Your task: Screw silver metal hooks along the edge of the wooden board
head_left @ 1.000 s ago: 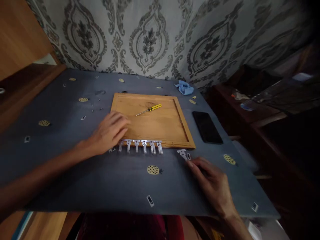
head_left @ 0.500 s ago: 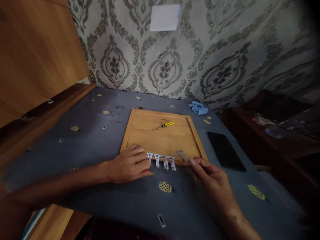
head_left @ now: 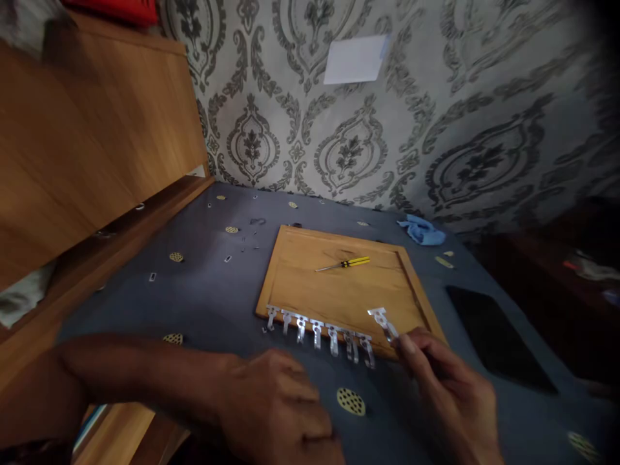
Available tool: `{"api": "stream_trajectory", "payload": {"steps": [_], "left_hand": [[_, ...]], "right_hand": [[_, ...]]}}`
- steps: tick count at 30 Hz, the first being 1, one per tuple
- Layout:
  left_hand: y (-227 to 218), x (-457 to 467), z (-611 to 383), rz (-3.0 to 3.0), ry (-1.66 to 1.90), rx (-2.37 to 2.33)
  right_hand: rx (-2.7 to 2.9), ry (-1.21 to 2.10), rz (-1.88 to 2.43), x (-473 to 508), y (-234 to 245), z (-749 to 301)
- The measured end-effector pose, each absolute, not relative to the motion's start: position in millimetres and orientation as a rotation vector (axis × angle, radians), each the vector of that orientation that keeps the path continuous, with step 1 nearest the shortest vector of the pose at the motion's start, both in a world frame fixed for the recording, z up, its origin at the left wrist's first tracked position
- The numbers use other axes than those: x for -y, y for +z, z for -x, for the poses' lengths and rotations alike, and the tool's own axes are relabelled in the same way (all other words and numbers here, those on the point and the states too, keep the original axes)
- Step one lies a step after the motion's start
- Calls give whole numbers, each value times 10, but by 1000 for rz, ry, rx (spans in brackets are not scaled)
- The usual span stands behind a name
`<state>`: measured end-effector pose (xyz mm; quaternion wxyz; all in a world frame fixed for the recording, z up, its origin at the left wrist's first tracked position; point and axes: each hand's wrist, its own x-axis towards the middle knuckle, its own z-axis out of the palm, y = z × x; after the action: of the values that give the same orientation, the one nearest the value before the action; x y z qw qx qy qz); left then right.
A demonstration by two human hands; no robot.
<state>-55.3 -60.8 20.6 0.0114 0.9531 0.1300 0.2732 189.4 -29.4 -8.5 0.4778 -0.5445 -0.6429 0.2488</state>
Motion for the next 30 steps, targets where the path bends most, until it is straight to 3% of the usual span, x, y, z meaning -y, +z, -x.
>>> {"api": "stream_trajectory", "payload": {"steps": [4, 9, 19, 25, 30], "left_hand": [[152, 406, 405, -2900, 1124, -574], [295, 263, 354, -2570, 1033, -961], [155, 180, 433, -2353, 905, -762], [136, 132, 409, -1846, 769, -820], [198, 143, 418, -1860, 747, -872]], "right_hand": [[1561, 651, 1341, 320, -84, -1830], [1654, 669, 1156, 464, 6, -1686], [1701, 866, 1026, 481, 39, -1567], [1776, 809, 984, 488, -7, -1573], [1880, 781, 944, 524, 27, -1618]]}}
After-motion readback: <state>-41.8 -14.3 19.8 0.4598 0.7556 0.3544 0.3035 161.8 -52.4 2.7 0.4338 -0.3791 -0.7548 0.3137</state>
